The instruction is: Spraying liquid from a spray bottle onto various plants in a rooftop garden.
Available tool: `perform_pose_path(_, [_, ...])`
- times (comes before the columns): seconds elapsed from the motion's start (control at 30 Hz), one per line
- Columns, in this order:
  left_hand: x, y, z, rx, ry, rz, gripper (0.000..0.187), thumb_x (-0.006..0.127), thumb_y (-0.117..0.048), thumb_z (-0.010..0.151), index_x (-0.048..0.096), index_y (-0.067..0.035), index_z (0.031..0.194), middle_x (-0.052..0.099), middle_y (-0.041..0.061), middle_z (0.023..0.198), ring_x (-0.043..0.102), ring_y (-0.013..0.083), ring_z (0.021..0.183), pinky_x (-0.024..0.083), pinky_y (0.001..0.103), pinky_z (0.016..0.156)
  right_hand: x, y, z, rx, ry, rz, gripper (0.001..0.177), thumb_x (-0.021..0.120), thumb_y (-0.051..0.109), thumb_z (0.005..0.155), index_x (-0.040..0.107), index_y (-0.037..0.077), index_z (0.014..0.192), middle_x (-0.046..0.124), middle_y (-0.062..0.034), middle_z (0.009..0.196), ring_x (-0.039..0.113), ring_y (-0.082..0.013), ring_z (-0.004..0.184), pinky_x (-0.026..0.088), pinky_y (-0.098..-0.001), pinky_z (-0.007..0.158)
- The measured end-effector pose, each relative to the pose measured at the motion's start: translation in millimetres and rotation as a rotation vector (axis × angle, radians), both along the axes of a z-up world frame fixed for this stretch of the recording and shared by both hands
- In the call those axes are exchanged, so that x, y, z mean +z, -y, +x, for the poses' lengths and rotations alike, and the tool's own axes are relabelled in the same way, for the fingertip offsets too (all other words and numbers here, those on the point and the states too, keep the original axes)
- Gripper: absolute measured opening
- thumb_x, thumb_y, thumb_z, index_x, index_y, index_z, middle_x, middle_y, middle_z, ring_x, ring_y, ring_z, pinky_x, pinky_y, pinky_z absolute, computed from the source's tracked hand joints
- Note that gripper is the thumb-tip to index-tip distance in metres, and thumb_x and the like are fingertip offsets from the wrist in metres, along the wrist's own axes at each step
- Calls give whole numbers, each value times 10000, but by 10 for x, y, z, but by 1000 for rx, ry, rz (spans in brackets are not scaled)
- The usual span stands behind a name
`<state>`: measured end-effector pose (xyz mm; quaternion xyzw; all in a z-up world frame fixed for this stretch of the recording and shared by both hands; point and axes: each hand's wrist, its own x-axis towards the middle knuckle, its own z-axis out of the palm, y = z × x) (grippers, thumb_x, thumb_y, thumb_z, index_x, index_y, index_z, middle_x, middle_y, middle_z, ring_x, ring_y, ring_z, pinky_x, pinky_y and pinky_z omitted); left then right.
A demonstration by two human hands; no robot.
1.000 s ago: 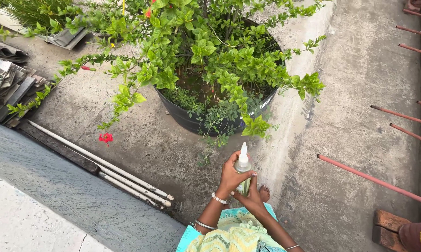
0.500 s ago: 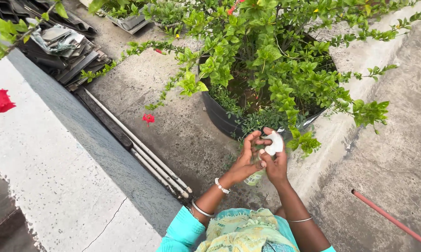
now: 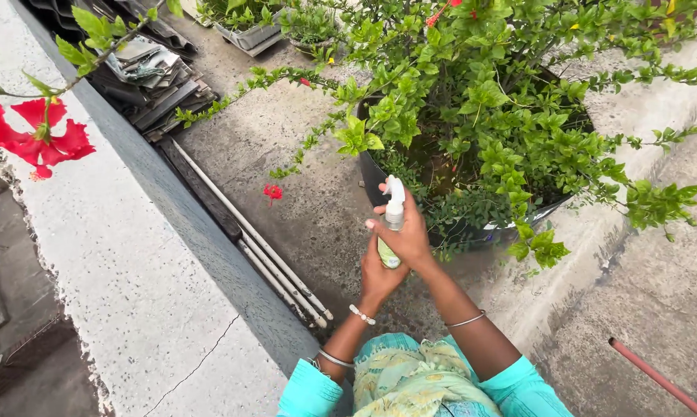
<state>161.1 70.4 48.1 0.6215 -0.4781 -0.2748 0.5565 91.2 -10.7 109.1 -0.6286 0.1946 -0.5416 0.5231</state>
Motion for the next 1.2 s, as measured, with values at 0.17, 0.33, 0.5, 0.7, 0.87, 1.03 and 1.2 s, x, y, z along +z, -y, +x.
perform_pose_path(0.17, [192,-109,32,25,-21,-217,825,838,-170,724,471,-70,1456,718,179,1247,718,337,1160,562,430,945,209,-249,86,-212,-301,-21,655,860,87,751,529,41,1314,693,-58,1227,714,-116,773,581,-303,732])
perform_pose_path(0.33, [-175,-97,125,2,44,-160,793,835,-183,726,508,-74,1440,741,170,1227,735,327,1153,574,416,957,-179,-308,97,-328,-327,-73,493,869,111,777,569,52,1164,734,-54,1067,746,-131,796,586,-311,745])
perform_pose_path(0.5, [-319,-127,84,-97,55,-200,777,841,-184,742,512,-56,1433,745,166,1226,746,323,1141,584,411,956,-117,-426,-51,-435,-355,-157,435,855,112,793,566,64,1114,723,-56,1030,750,-163,865,574,-336,793])
perform_pose_path(0.7, [-159,-159,45,-67,-8,-137,828,844,-176,706,487,-46,1442,731,173,1236,730,323,1162,570,413,973,63,-402,-12,-279,-359,-73,495,832,131,750,563,59,1159,719,-69,1073,735,-159,795,567,-325,727])
perform_pose_path(0.87, [-216,-136,128,20,22,-193,774,830,-149,735,514,-39,1433,727,184,1251,724,339,1171,563,418,970,-212,-310,115,-289,-402,-55,404,862,116,779,608,76,1090,746,-48,886,749,-144,777,586,-329,736])
perform_pose_path(1.03, [-66,-169,283,3,-50,-167,784,828,-160,719,506,-38,1423,748,181,1194,749,338,1127,574,416,946,237,-377,293,-221,-289,-9,512,823,127,735,565,54,1172,697,-55,1004,722,-143,755,569,-319,698])
perform_pose_path(1.2, [-136,-169,381,30,2,-114,809,839,-175,701,498,-34,1421,756,197,1155,749,334,1098,591,414,914,-175,-223,355,-244,-405,-55,415,847,108,750,606,60,1086,731,-76,920,753,-171,777,581,-334,732])
